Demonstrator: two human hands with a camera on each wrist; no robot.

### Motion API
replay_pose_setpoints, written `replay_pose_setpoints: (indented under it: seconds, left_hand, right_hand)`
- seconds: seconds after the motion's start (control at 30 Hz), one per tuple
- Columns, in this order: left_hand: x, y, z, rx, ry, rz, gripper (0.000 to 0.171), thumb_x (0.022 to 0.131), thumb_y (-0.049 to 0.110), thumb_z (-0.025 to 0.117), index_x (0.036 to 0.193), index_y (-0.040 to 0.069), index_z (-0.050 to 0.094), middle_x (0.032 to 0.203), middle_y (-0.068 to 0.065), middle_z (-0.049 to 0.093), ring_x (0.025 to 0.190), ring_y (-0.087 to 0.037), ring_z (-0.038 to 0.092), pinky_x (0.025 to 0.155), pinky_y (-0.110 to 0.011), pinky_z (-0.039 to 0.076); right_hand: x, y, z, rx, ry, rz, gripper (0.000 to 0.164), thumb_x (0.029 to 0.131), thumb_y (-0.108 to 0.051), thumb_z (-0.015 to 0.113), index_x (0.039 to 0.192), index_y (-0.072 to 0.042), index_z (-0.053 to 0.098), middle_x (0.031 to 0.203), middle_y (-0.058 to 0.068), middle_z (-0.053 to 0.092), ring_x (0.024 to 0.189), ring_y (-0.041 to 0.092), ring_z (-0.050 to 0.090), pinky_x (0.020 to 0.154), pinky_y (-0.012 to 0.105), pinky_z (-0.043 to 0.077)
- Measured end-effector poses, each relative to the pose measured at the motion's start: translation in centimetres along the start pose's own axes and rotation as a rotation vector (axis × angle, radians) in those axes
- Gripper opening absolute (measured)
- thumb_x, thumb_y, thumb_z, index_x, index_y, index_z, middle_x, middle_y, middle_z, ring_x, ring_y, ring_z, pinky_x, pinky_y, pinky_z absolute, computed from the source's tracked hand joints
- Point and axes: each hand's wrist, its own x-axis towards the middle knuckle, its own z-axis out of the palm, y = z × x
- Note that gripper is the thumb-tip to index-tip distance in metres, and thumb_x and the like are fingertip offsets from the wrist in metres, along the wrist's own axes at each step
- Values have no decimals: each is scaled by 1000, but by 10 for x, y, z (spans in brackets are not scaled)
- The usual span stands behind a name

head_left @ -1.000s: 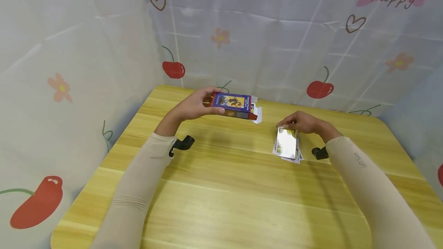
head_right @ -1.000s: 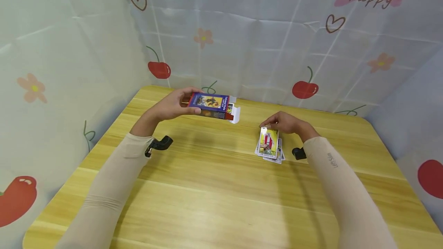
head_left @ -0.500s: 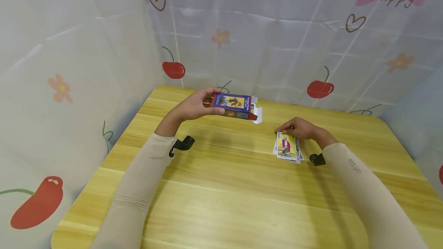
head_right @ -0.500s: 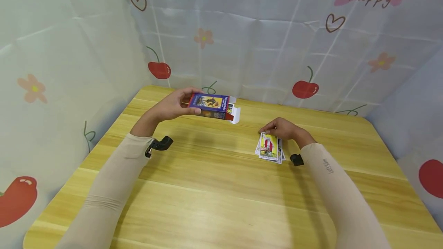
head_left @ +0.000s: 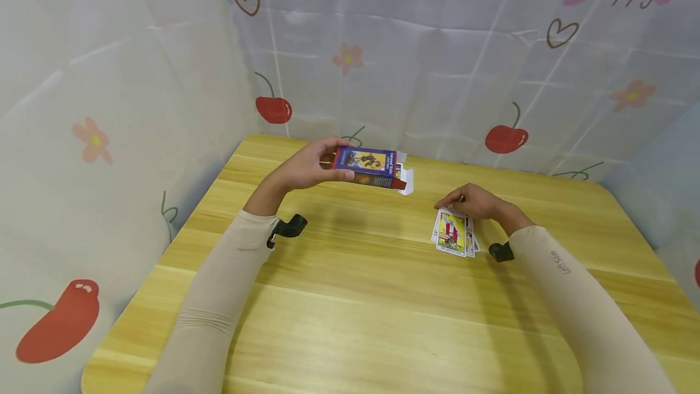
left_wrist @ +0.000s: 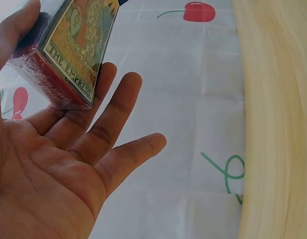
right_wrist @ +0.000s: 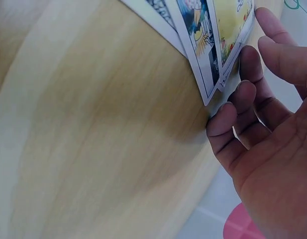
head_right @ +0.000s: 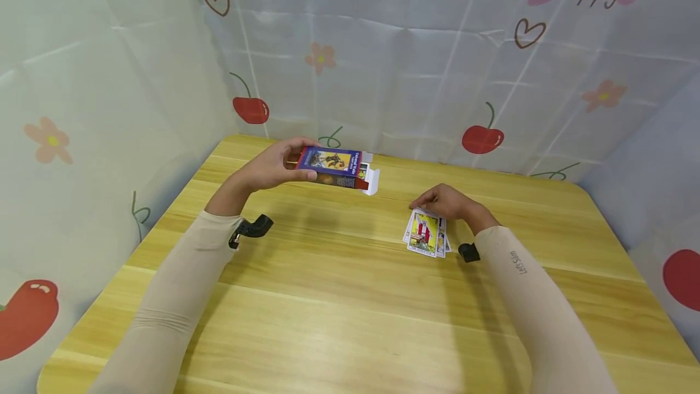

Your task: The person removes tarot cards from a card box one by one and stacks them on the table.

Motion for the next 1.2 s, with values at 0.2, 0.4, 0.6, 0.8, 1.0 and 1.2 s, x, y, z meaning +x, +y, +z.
replay_pose_setpoints:
  seconds: [0.2,0.4,0.6,0.8,1.0,1.2]
  left_hand:
    - [1,-1,0,2,0,-9,63,86,30,76,140,15,47,126,-9,59,113,-23,58,100,-40,51]
    - [2,-2,1,-6,-2,-15,63,87,30,76,141,15,47,126,-9,59,114,-23,58,100,-40,51]
    - [1,0,0,-10,6,-13,62,87,27,76,140,15,47,126,-9,59,113,-23,59,100,-40,51]
    - [1,1,0,-12,5,-11,61,87,27,76,140,16,48,125,-9,60,114,-24,58,102,-41,50]
    - [1,1,0,-3,8,-6,61,87,29,76,140,16,48,125,-9,59,114,-24,58,102,-41,50]
    - [0,1,1,-7,3,2,61,87,28,76,140,16,48,125,-9,58,114,-24,59,102,-41,50]
  right_hand:
    - [-1,-4,-2,-30,22,-14,27,101,-7,53,120,-8,71,126,15,68,112,28,62,85,27,47]
    - [-1,-40,-13,34,229,-64,30,104,-19,50,127,-8,65,106,14,66,77,24,52,65,29,43]
    - [-9,-105,-21,366,461,-194,25,104,-18,50,122,-6,63,90,1,59,75,20,50,62,26,44]
    - [-21,-154,-11,509,478,-169,22,102,-21,53,113,-4,60,81,0,57,70,19,48,56,26,42]
    - [-20,-169,-1,575,398,-57,30,100,-28,57,111,-1,54,67,-4,55,59,13,40,52,28,35]
    - [-14,-169,8,543,361,27,33,97,-34,61,112,-6,52,62,-6,54,54,11,38,48,27,33]
